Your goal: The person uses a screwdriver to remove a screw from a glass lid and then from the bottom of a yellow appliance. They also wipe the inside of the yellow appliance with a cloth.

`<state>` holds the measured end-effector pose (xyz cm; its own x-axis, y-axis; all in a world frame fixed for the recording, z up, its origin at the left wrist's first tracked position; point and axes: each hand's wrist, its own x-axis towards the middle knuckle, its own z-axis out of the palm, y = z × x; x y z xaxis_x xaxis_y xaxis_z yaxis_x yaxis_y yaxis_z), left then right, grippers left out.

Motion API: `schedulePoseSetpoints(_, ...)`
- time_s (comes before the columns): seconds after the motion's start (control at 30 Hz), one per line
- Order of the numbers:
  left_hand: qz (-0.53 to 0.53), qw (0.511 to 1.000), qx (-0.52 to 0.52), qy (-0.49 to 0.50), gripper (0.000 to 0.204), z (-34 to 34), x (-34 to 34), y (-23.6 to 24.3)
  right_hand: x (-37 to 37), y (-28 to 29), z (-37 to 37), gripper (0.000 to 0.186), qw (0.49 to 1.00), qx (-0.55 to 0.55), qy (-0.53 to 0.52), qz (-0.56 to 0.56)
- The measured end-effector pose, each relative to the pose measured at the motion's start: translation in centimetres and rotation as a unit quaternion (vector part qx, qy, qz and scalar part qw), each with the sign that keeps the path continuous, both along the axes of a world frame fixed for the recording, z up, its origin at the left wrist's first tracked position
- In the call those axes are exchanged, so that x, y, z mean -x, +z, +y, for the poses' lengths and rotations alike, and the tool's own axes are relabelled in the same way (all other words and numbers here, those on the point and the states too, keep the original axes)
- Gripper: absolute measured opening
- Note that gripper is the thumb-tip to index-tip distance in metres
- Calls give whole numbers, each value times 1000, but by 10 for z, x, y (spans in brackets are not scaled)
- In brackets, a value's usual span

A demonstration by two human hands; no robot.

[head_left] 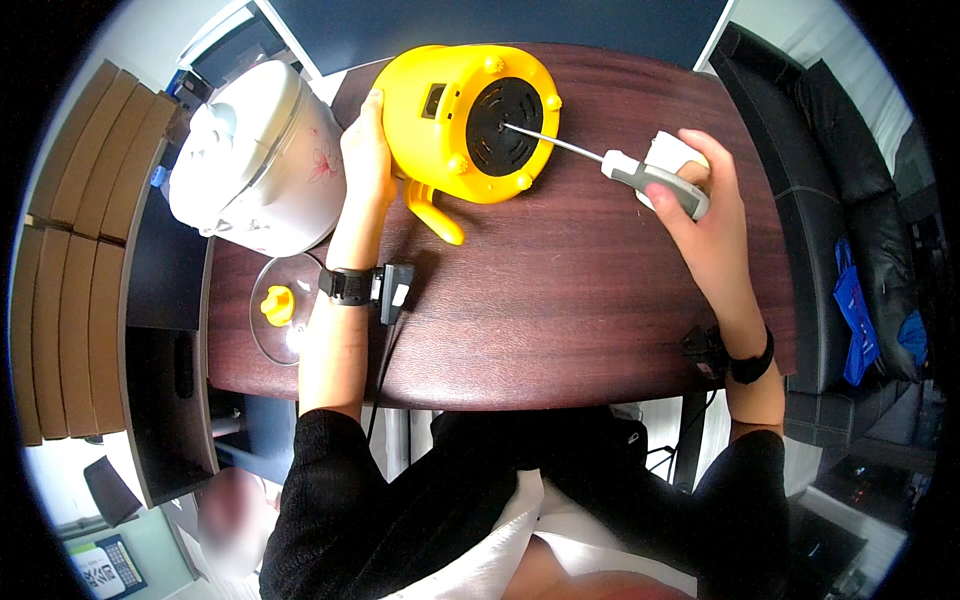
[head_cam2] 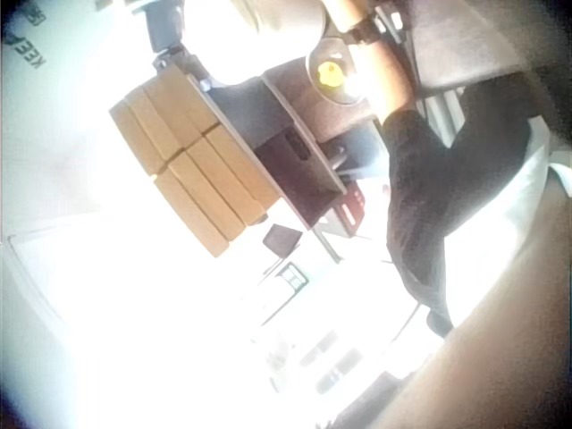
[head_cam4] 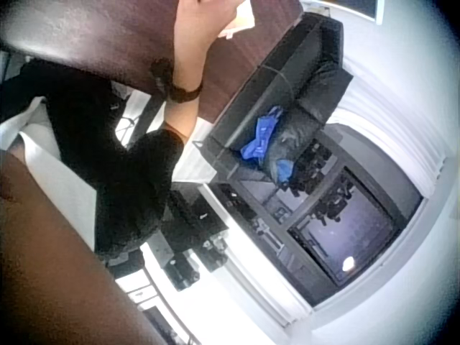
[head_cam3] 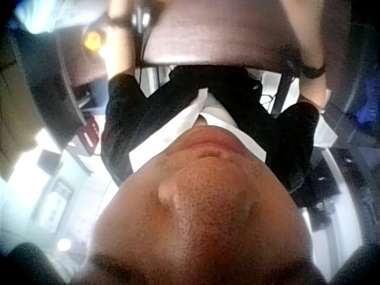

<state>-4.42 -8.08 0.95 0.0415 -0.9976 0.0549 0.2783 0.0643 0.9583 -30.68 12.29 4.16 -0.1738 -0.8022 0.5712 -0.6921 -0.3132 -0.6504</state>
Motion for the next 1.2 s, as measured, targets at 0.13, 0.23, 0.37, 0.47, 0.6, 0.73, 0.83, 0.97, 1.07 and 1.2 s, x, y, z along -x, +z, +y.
schedulePoseSetpoints(0.13,-4,1000,-6,-1,40,-2,-1,-1,-4,3,-5,46,993,111,23,36)
schedulePoseSetpoints(0.23,-11,1000,-2,8,40,-2,-2,-2,1,0,-2,46,998,-20,-8,-64)
schedulePoseSetpoints(0.37,0,1000,9,-1,40,-3,-2,-3,2,3,4,42,989,-90,8,-113)
schedulePoseSetpoints(0.47,6,1000,9,-6,40,-4,-1,-4,-3,-3,-1,40,994,26,33,-100)
schedulePoseSetpoints(0.6,2,1000,1,-3,39,-1,-1,-1,3,-1,1,42,995,-5,24,-100)
schedulePoseSetpoints(0.73,7,1000,2,-1,39,-1,-2,-1,4,4,4,44,989,-81,10,-125)
schedulePoseSetpoints(0.83,9,1000,9,-3,39,-1,0,-1,0,2,4,44,996,-1,36,-79)
schedulePoseSetpoints(0.97,13,1000,12,-3,40,-2,-2,-3,0,8,4,46,990,-83,9,-112)
schedulePoseSetpoints(1.07,12,1000,17,-3,40,-2,-1,-3,-1,5,3,47,994,-34,38,-100)
schedulePoseSetpoints(1.2,-9,1000,-14,3,41,-1,-1,0,3,1,1,48,995,12,59,-83)
